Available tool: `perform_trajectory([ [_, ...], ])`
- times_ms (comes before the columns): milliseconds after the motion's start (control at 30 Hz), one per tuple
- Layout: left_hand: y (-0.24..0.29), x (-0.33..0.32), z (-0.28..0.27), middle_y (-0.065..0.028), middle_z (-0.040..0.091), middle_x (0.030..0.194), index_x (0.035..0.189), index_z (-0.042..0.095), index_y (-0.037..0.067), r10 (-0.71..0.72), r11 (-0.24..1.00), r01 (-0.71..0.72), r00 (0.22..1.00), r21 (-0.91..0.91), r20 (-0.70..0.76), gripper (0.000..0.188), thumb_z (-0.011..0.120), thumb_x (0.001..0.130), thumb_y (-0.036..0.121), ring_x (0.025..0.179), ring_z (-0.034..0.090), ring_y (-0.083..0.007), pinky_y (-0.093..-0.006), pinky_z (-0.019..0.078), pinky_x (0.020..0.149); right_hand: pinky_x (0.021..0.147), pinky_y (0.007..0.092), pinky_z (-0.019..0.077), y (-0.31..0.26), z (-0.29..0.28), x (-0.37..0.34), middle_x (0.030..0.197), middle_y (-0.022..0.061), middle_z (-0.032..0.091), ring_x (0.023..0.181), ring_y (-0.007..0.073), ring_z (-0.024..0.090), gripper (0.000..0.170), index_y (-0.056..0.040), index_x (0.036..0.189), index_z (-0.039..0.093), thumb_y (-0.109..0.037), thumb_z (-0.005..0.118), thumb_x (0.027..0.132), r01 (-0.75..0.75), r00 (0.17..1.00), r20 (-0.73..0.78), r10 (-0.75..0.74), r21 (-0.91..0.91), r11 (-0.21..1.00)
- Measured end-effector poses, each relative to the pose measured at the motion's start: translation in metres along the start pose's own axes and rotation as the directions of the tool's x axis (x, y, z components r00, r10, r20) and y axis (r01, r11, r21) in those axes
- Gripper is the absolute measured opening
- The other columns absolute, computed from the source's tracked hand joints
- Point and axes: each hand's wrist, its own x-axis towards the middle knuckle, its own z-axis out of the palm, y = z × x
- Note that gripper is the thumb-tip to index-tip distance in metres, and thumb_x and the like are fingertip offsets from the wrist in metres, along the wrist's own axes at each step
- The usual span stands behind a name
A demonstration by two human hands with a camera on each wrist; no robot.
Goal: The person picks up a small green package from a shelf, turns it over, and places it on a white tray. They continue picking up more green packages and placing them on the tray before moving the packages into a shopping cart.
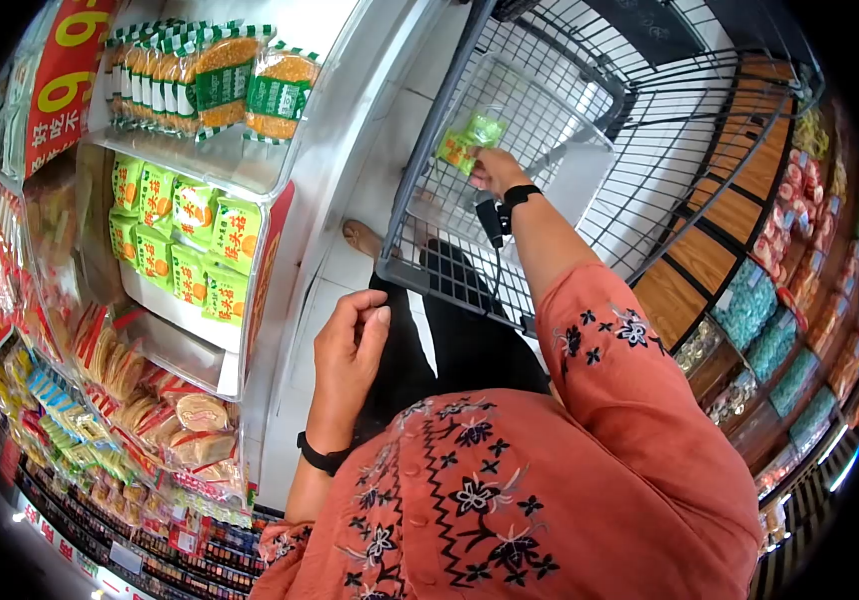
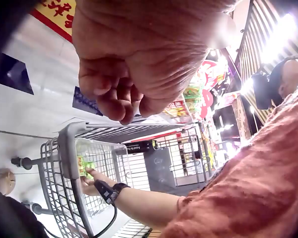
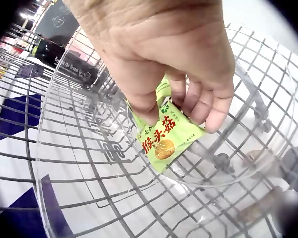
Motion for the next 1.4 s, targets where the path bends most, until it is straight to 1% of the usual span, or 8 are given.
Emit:
perform_trajectory([
  [100,-0.001,0.001,0.000,-0.0040,0.064,0.082,0.111,0.064,0.000,0.009,1.000,-0.009,1.000,0.004,0.001,0.019,0.064,0.096,0.011,0.073,0.057,-0.0094,-0.0244,0.0475,0.068,0.070,0.0335,0.0537,-0.003,0.000,-0.006,0.092,0.0034,0.060,0.080,0.0174,0.058,0.025,-0.0064,0.107,0.061,-0.021,0.071,0.088,0.003,1.000,0.004,-0.002,-0.043,0.999],
  [400,0.002,-0.007,-0.012,-0.0026,0.063,0.085,0.111,0.062,0.000,0.133,0.990,-0.132,0.991,0.046,-0.010,0.022,0.059,0.099,0.017,0.071,0.055,-0.0077,-0.0238,0.0462,0.062,0.067,0.0335,0.0586,-0.021,-0.020,-0.059,0.089,0.0071,0.061,0.076,0.0180,0.062,0.020,0.0001,0.099,0.062,-0.012,0.067,0.083,0.240,0.963,0.149,-0.223,-0.109,0.965],
  [500,0.009,-0.012,-0.018,-0.0027,0.062,0.085,0.112,0.062,0.000,0.161,0.987,-0.160,0.987,0.026,-0.017,0.022,0.058,0.099,0.018,0.070,0.054,-0.0074,-0.0229,0.0454,0.061,0.066,0.0354,0.0590,-0.034,-0.030,-0.116,0.089,0.0099,0.062,0.075,0.0198,0.064,0.017,0.0026,0.096,0.060,-0.009,0.063,0.084,0.325,0.939,0.084,-0.333,0.098,0.941],
  [600,0.026,-0.018,-0.028,-0.0029,0.062,0.086,0.112,0.062,0.001,0.145,0.987,-0.143,0.989,-0.074,0.017,0.023,0.059,0.099,0.019,0.069,0.053,-0.0069,-0.0224,0.0445,0.060,0.073,0.0372,0.0592,-0.054,-0.040,-0.170,0.100,0.0109,0.060,0.084,0.0204,0.064,0.023,0.0028,0.107,0.055,-0.008,0.061,0.088,0.380,0.908,0.121,-0.400,0.159,0.911],
  [833,0.056,-0.018,-0.047,-0.0056,0.065,0.095,0.116,0.061,0.003,0.255,0.951,-0.249,0.967,-0.185,0.008,0.028,0.056,0.100,0.026,0.075,0.059,-0.0093,-0.0224,0.0449,0.061,0.080,0.0359,0.0567,-0.098,-0.015,-0.316,0.107,0.0112,0.059,0.091,0.0181,0.062,0.024,0.0009,0.111,0.051,-0.008,0.059,0.091,0.584,0.694,0.395,-0.602,0.179,0.791],
  [1067,0.076,-0.029,-0.073,-0.0082,0.065,0.106,0.127,0.055,0.000,0.298,0.801,-0.222,0.953,-0.556,0.049,0.040,0.058,0.100,0.029,0.086,0.064,-0.0141,-0.0251,0.0479,0.068,0.071,0.0241,0.0462,-0.098,0.050,-0.384,0.098,0.0036,0.060,0.086,0.0102,0.058,0.024,-0.0019,0.108,0.056,-0.010,0.064,0.087,0.655,0.548,0.573,-0.610,0.160,0.739],
  [1233,0.067,-0.045,-0.102,-0.0058,0.066,0.104,0.125,0.055,-0.001,0.321,0.759,-0.254,0.947,-0.600,0.005,0.037,0.061,0.098,0.025,0.086,0.065,-0.0136,-0.0245,0.0481,0.067,0.075,0.0233,0.0460,-0.087,0.097,-0.405,0.100,0.0008,0.059,0.085,0.0083,0.055,0.026,-0.0021,0.110,0.057,-0.012,0.065,0.087,0.681,0.475,0.681,-0.557,0.116,0.723],
  [1400,0.043,-0.056,-0.127,-0.0053,0.067,0.103,0.120,0.055,0.001,0.296,0.706,-0.296,0.949,-0.643,-0.112,0.032,0.063,0.096,0.021,0.084,0.064,-0.0119,-0.0240,0.0482,0.066,0.077,0.0264,0.0505,-0.078,0.137,-0.422,0.104,0.0033,0.060,0.093,0.0102,0.058,0.031,-0.0008,0.115,0.057,-0.015,0.065,0.089,0.677,0.472,0.714,-0.518,0.083,0.731],
])
